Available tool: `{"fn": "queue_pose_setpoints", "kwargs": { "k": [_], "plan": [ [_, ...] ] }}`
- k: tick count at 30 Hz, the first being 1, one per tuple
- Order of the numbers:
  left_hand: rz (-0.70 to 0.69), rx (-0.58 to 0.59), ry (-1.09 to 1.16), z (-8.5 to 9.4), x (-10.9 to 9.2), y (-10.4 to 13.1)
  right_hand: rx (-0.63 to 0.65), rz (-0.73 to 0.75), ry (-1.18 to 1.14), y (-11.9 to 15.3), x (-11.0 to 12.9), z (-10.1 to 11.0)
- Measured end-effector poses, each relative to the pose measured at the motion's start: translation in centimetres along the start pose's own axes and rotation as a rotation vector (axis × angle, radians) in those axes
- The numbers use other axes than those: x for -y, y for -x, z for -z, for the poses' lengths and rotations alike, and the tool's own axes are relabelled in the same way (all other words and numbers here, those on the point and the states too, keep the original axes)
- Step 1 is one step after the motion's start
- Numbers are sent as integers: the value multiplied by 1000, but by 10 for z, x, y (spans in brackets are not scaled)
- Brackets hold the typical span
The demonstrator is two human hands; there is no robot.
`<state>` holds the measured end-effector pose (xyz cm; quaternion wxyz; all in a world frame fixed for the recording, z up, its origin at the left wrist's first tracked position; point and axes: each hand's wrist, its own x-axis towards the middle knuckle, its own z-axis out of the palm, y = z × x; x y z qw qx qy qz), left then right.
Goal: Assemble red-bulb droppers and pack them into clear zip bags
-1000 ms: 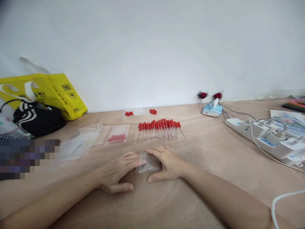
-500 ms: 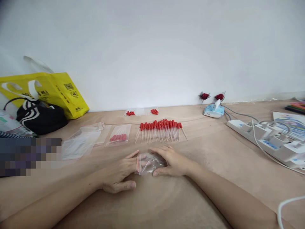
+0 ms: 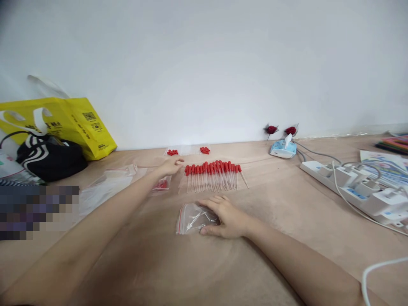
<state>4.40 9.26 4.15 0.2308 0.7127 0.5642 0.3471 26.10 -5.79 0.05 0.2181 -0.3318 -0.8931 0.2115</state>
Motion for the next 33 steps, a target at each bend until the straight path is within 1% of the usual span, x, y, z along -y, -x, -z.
{"fn": "queue_pose_setpoints", "kwargs": {
  "k": [5,8,10,12,14,17,20,22,24,25,27,29,31,33],
  "plan": [
    [96,116,-34,-18,11,-24,-2,-9,-8,0,1,0],
    [153,168,-52,-24,18,-33,-3,-11,-13,0,1,0],
    [182,180,-52,-27,23,-36,-3,-9,-12,0,0,-1],
    [199,166,-31,-26,24,-38,-6,-6,-9,0,0,-1],
    [203,125,10,-22,24,-37,-7,-6,-8,0,0,-1],
    [184,7,98,-2,19,-31,-12,-8,-9,0,0,-1],
    [135,-165,206,27,16,-10,-24,-11,-4,-1,0,-3],
    [92,-270,280,44,17,16,-31,-18,6,-3,-1,-5],
    [71,-329,346,53,21,49,-38,-23,16,-5,-2,-7],
    [70,-339,393,54,24,65,-39,-24,19,-6,-3,-7],
    [53,-331,605,51,30,95,-39,-21,21,-8,-3,-8],
    [50,-327,688,45,33,117,-39,-16,23,-9,-3,-8],
    [68,-306,726,39,32,130,-43,-13,25,-9,-4,-8],
    [88,-281,740,35,28,137,-45,-12,26,-8,-4,-8]
  ]
}}
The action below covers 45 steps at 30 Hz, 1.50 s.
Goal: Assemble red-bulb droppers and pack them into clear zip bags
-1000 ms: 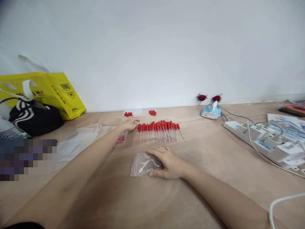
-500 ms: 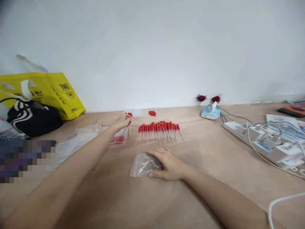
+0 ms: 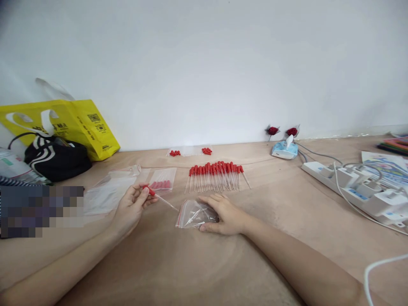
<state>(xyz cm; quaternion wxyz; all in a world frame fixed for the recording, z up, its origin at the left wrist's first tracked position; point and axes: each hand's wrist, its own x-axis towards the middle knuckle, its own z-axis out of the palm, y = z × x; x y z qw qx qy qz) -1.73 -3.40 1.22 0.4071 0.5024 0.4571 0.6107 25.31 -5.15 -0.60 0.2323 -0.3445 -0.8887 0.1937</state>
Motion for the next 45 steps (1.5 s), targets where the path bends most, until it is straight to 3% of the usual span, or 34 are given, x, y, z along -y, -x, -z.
{"fn": "queue_pose_setpoints", "kwargs": {
  "k": [6,11,15,20,22,27,31,38,40,42,45],
  "plan": [
    [63,114,-23,-13,-3,14,-7,13,4,0,0,-1],
    [52,477,-242,-18,-1,24,-12,21,22,0,-1,-1],
    [-89,753,-461,-22,-4,21,-14,25,24,0,-1,-2],
    [-357,938,-731,-30,-5,12,-23,35,15,0,-2,-2],
    [-440,941,-833,-30,-3,10,-22,39,7,2,-3,-1],
    [-601,771,-978,-24,6,6,-41,4,-2,9,-11,3],
    [-688,682,-941,-25,14,0,-35,-9,-9,11,-13,5],
    [-685,638,-796,-33,11,-1,-15,-27,-6,9,-10,6],
    [-647,664,-733,-30,4,-5,-1,-20,-1,9,-10,7],
    [-514,649,-710,-27,-4,-15,7,-14,10,8,-10,7],
    [-268,491,-765,-34,-6,-43,12,1,36,8,-9,7]
  ]
}}
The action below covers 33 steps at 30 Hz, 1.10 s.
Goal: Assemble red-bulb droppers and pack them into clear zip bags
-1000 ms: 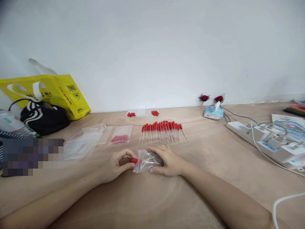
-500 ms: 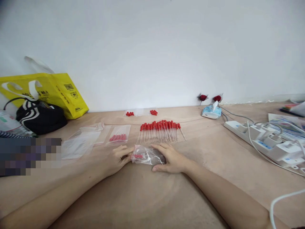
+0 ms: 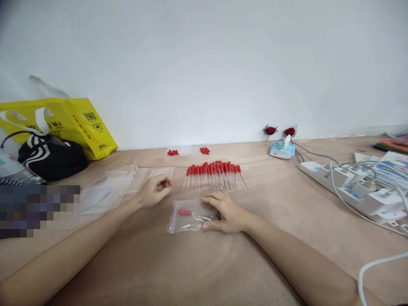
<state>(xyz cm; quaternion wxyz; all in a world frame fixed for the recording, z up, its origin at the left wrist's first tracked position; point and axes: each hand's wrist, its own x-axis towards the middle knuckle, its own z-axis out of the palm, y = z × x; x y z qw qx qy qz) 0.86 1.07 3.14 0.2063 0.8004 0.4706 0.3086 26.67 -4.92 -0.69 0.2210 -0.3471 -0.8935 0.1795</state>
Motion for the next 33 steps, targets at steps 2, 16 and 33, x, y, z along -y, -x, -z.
{"fn": "queue_pose_setpoints", "kwargs": {
  "k": [2,16,33],
  "plan": [
    [72,-19,-14,-4,7,-27,-1,9,10,0,0,0],
    [413,41,277,-49,27,-107,6,17,16,-2,2,1],
    [412,-419,830,27,11,62,-17,28,11,0,0,-1]
  ]
}}
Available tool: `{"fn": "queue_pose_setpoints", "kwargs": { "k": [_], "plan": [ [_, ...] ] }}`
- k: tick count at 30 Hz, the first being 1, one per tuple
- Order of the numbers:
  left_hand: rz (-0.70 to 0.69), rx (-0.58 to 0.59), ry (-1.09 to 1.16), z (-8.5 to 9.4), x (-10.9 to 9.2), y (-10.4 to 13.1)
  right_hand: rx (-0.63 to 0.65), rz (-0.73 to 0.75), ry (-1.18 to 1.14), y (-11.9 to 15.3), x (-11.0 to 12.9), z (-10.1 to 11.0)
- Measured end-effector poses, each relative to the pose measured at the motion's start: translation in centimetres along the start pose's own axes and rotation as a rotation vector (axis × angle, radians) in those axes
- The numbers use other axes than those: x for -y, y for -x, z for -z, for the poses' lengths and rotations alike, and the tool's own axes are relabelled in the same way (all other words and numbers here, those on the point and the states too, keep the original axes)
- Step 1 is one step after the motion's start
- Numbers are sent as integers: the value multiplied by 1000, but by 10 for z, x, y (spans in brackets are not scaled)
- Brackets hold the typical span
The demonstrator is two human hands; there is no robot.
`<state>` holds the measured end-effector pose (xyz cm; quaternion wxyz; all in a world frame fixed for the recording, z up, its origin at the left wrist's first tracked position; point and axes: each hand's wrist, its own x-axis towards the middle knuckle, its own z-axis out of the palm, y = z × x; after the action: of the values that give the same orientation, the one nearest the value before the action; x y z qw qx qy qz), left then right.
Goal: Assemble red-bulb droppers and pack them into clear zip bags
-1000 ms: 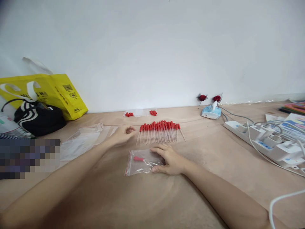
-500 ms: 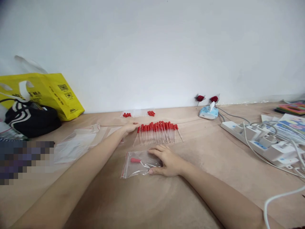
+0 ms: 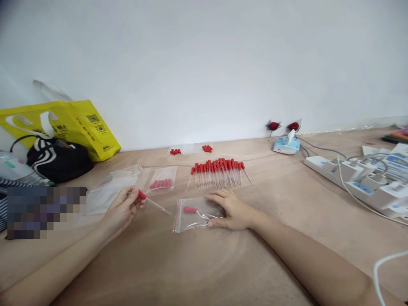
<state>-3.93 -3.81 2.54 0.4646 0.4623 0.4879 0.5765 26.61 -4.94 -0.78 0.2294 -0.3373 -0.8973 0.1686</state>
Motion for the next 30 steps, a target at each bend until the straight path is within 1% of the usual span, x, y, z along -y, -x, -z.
{"fn": "queue_pose_setpoints", "kwargs": {
  "k": [2,6,8,11,14,18,21,23,25,28,30],
  "plan": [
    [10,8,15,-2,4,6,0,3,-1,0,0,0],
    [29,92,7,-12,10,12,-3,9,4,0,0,0],
    [43,154,-43,-14,12,15,-4,12,9,0,1,1],
    [51,283,-193,-15,16,23,-2,7,17,0,2,1],
    [3,375,-311,-17,18,31,-1,-5,24,0,2,1],
    [-46,401,-361,-30,18,35,-6,-5,30,0,1,0],
    [-56,448,-399,-40,19,33,-9,0,32,0,1,0],
    [-87,470,-410,-44,19,31,-13,3,34,0,1,0],
    [-113,505,-439,-47,20,29,-15,8,38,-1,1,-1],
    [-164,582,-545,-47,21,30,-5,15,45,-1,2,0],
    [-218,578,-583,-47,22,31,0,18,47,-1,2,0]
  ]
}}
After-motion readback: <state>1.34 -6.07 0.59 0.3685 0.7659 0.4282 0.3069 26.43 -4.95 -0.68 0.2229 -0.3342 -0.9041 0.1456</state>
